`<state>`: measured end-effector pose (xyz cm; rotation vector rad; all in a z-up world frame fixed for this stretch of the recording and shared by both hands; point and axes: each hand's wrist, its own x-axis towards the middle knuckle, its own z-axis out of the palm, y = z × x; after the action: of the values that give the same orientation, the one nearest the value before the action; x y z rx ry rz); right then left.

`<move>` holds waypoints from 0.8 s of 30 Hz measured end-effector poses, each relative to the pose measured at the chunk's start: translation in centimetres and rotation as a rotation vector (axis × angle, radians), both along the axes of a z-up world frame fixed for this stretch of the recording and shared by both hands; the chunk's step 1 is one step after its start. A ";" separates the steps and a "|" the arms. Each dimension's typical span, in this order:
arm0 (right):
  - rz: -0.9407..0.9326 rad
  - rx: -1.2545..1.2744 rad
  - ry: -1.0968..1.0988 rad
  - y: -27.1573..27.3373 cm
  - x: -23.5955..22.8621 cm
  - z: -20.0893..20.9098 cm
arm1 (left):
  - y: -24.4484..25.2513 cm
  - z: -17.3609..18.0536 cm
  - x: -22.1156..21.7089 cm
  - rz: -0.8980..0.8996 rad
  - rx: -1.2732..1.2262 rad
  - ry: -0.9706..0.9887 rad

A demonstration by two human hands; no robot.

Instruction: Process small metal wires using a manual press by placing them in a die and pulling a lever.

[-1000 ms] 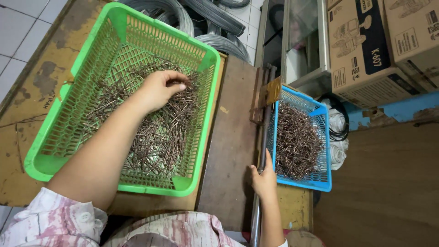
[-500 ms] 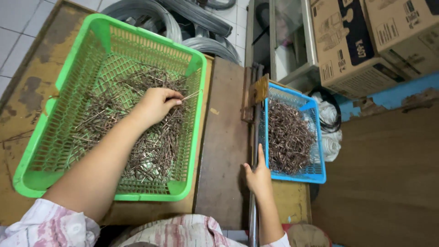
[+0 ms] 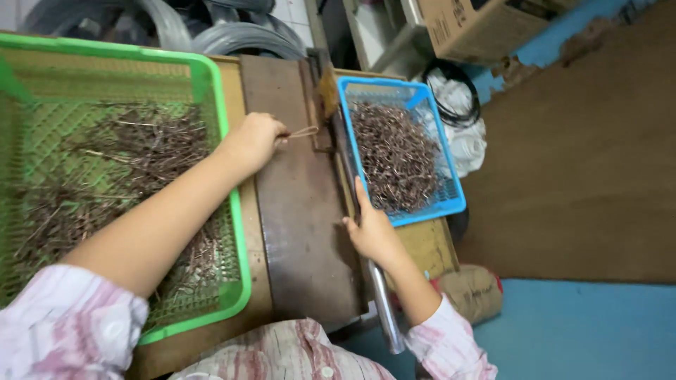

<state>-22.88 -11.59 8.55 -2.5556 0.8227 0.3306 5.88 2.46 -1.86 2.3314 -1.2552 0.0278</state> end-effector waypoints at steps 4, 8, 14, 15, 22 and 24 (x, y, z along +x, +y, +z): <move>-0.001 -0.017 0.039 -0.8 0.4 4.0 | -5.0 -5.2 3.7 0.021 0.060 0.041; 0.026 -0.001 0.086 -0.4 1.0 7.1 | -6.8 -7.2 5.9 0.036 0.016 0.207; 0.028 0.059 0.126 -0.4 1.3 7.5 | -7.6 -7.3 7.0 0.045 -0.005 0.218; 0.035 0.060 0.128 -0.5 1.3 7.3 | -7.4 -6.5 6.8 0.025 -0.027 0.223; -0.015 0.103 0.153 0.4 1.4 8.5 | -8.5 -4.8 7.3 -0.102 -0.103 0.299; -0.029 0.121 0.140 0.4 1.5 8.6 | -8.8 -4.6 7.6 -0.137 -0.135 0.317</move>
<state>-21.38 -11.19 17.12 -2.4271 0.8616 0.5393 13.46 -6.34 -6.45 2.0336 -1.2071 -0.2832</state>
